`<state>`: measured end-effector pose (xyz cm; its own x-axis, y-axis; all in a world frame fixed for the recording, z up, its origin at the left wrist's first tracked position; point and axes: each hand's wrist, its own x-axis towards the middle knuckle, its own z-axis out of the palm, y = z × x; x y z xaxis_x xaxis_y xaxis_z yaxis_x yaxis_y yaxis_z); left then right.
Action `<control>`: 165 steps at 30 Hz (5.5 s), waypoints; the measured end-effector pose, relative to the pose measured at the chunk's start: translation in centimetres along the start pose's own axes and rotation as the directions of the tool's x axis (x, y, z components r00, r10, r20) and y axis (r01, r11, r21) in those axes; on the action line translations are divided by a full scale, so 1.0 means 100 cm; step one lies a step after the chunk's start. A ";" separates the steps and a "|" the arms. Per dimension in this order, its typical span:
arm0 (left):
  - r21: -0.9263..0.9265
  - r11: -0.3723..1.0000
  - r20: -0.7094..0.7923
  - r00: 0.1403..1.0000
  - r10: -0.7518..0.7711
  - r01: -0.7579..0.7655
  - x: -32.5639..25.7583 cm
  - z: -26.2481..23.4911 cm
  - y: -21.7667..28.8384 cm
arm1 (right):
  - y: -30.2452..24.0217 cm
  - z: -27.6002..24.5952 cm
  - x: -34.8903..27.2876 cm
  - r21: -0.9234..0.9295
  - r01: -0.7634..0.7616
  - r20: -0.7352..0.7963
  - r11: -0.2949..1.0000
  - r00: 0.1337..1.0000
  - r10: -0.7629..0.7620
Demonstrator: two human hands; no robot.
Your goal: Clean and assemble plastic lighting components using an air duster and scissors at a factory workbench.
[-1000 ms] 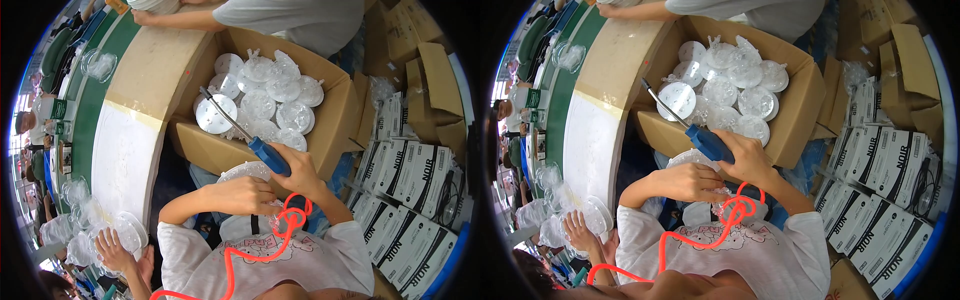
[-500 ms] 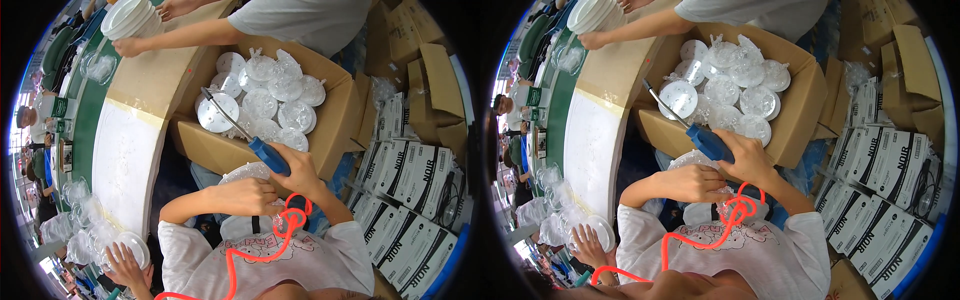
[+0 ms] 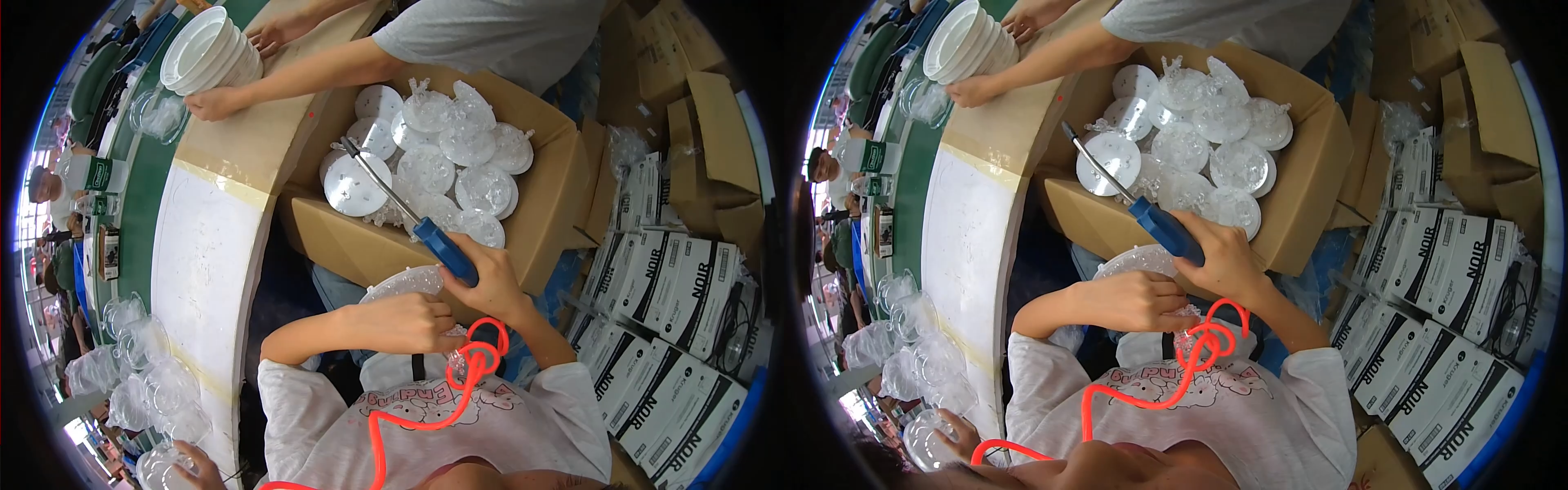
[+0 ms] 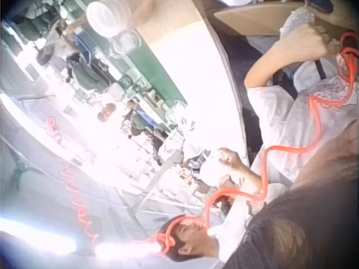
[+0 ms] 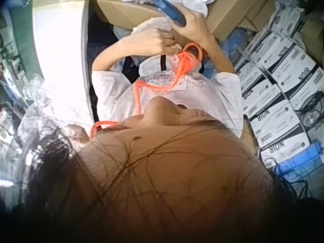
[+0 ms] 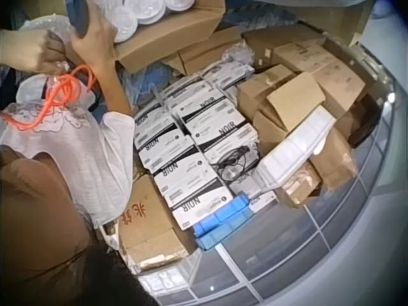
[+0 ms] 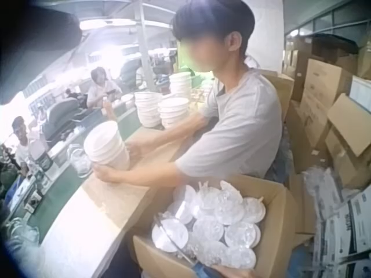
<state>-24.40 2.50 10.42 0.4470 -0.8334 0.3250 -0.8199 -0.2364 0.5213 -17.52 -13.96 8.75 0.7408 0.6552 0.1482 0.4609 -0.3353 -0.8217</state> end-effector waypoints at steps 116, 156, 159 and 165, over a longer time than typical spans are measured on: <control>0.239 0.966 0.017 0.994 -0.103 0.096 -0.010 0.006 0.019 | -0.003 0.034 -0.005 -0.026 0.132 -0.172 0.991 0.976 -0.134; 0.384 0.918 0.184 0.966 -0.184 0.101 -0.009 0.006 0.025 | -0.004 0.037 -0.001 -0.006 0.057 -0.166 0.998 0.984 -0.057; 0.358 0.928 0.140 0.976 -0.165 0.105 -0.012 0.003 0.025 | 0.001 0.040 -0.003 0.012 0.052 -0.163 0.999 0.985 -0.050; 0.341 0.938 0.019 0.997 -0.078 0.067 -0.017 -0.004 0.025 | -0.007 0.023 -0.001 0.427 -0.086 -0.034 0.900 0.993 0.111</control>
<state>-27.06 3.54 11.50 0.5030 -0.8216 0.2681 -0.8607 -0.4479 0.2421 -19.07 -12.25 8.05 0.8032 0.5910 0.0748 0.1427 -0.0690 -0.9874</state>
